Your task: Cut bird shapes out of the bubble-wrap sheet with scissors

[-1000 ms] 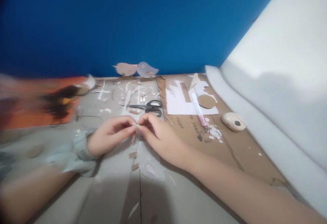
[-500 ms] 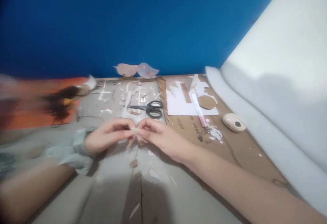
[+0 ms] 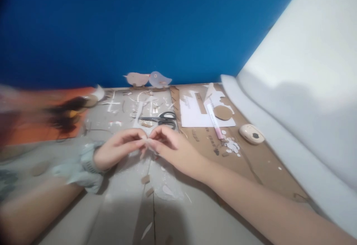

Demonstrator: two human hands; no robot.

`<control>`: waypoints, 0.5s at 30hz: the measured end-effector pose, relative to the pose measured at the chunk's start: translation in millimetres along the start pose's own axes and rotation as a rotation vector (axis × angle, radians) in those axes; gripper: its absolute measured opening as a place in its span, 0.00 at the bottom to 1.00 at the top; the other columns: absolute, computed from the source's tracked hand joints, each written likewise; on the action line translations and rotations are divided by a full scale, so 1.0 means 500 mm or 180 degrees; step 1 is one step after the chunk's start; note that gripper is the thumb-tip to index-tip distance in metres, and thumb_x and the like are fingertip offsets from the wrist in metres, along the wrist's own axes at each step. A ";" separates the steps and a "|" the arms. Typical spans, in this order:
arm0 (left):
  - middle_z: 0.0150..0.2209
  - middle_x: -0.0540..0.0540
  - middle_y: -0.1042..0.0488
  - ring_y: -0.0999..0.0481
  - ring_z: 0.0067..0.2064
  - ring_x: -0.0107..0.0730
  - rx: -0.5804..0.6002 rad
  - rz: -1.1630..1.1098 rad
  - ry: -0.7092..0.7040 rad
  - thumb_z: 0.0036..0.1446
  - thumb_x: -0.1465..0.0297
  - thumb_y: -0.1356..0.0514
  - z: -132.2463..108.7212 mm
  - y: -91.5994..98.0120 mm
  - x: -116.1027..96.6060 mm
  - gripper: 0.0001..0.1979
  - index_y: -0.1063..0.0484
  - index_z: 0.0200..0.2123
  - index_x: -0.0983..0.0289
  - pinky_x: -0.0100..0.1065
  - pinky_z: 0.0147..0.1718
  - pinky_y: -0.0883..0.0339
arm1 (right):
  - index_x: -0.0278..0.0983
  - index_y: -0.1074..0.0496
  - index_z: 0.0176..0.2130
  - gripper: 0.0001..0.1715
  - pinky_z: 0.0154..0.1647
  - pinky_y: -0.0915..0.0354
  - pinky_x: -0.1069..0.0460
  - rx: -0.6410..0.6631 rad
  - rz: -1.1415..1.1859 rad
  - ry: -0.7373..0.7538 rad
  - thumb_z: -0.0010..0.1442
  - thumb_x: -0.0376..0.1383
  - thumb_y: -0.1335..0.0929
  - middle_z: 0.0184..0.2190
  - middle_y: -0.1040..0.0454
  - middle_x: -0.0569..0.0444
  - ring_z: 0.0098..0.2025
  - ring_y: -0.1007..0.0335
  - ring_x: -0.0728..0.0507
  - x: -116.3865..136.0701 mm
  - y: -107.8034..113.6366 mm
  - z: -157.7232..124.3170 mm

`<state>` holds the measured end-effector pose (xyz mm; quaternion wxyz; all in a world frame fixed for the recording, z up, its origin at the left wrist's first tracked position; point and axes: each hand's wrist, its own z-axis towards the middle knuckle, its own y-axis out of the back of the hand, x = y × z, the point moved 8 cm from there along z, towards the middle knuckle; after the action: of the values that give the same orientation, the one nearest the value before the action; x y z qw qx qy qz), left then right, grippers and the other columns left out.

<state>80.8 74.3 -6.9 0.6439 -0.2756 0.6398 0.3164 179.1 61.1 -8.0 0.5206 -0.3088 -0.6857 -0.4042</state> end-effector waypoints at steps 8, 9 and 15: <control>0.26 0.52 0.30 0.31 0.30 0.28 0.0080 0.0472 0.0032 0.58 0.71 0.48 -0.001 -0.008 0.009 0.09 0.33 0.28 0.67 0.31 0.33 0.36 | 0.41 0.36 0.34 0.10 0.33 0.40 0.54 -0.0394 -0.0917 0.0137 0.62 0.43 0.40 0.29 0.32 0.60 0.31 0.35 0.50 0.016 0.016 -0.006; 0.26 0.52 0.30 0.31 0.30 0.28 0.0079 0.0441 0.0042 0.58 0.71 0.48 -0.001 -0.008 0.008 0.09 0.33 0.28 0.67 0.31 0.33 0.36 | 0.41 0.36 0.34 0.10 0.32 0.40 0.54 -0.0417 -0.0952 0.0167 0.62 0.43 0.40 0.29 0.31 0.59 0.31 0.35 0.50 0.018 0.017 -0.007; 0.24 0.51 0.30 0.30 0.29 0.27 0.0054 0.0352 0.0129 0.57 0.72 0.48 -0.001 -0.004 0.011 0.09 0.33 0.26 0.67 0.29 0.32 0.36 | 0.40 0.36 0.33 0.09 0.32 0.39 0.52 -0.0625 -0.1324 0.0458 0.63 0.40 0.41 0.30 0.30 0.57 0.32 0.33 0.48 0.033 0.021 -0.010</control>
<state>81.8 72.6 -12.7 0.6147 -0.2406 0.6696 0.3404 186.1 61.7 11.0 0.4411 -0.1804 -0.6531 -0.5885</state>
